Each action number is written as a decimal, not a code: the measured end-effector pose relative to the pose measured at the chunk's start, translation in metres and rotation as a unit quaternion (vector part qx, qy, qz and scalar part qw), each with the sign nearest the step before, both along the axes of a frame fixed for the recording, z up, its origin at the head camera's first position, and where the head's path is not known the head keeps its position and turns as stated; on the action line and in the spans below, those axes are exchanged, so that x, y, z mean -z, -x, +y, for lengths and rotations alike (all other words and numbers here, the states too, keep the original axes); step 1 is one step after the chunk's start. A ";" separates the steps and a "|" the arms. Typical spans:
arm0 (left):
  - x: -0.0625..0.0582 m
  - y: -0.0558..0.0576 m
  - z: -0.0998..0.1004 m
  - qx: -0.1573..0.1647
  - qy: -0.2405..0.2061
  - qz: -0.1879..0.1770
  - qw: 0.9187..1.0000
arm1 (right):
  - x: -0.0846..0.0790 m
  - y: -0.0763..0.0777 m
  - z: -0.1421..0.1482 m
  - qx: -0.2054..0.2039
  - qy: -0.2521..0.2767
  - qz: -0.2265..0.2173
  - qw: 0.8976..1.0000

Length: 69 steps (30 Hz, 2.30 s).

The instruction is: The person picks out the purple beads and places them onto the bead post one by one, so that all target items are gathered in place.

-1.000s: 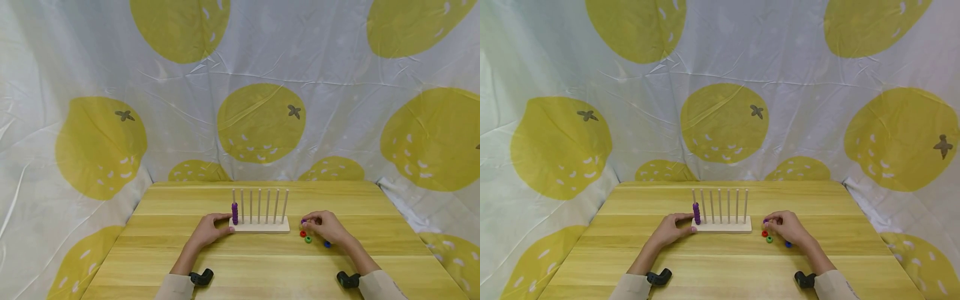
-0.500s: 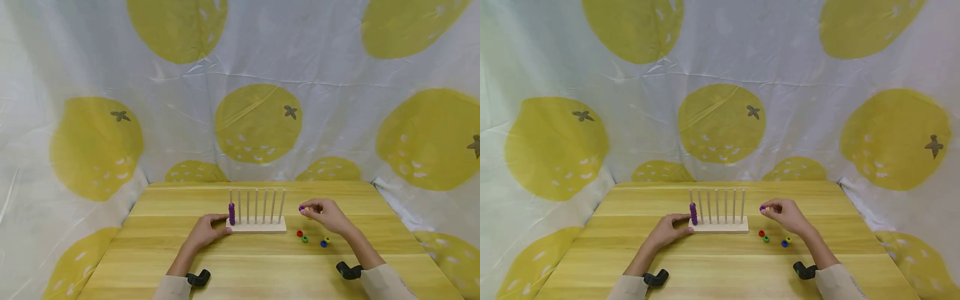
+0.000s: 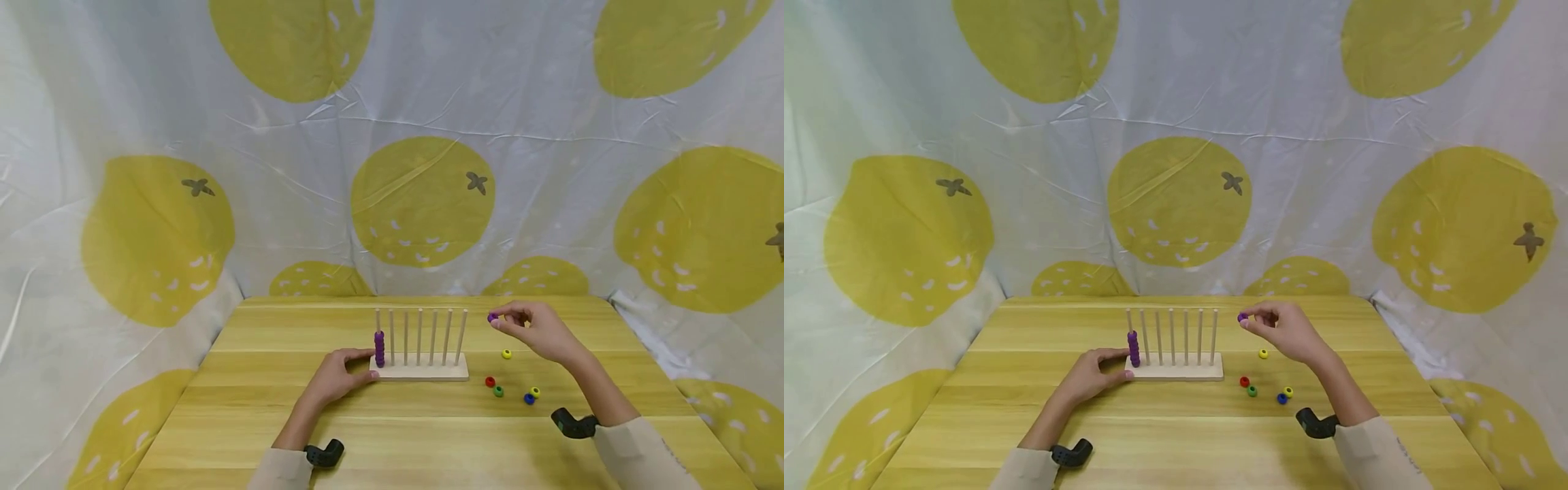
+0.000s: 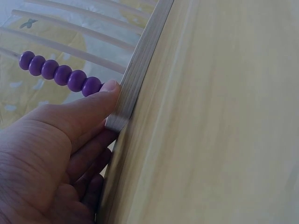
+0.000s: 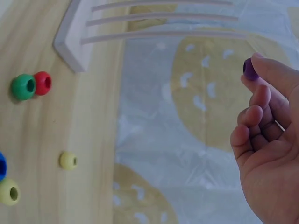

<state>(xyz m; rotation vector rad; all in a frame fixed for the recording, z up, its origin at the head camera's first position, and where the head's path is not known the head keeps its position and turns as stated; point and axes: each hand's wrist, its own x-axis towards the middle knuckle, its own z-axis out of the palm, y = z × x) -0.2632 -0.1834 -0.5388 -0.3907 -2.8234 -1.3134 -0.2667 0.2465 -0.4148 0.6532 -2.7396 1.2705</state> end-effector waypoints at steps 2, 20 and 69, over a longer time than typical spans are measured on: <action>0.000 0.001 0.000 0.000 0.003 0.002 1.000 | -0.007 0.000 -0.003 -0.001 0.001 0.006 1.000; 0.000 -0.001 -0.002 0.001 0.009 0.002 1.000 | -0.033 0.011 -0.040 -0.031 0.001 0.027 0.999; -0.001 0.002 -0.002 0.006 0.005 -0.002 1.000 | -0.042 0.042 -0.175 -0.150 0.002 0.015 0.989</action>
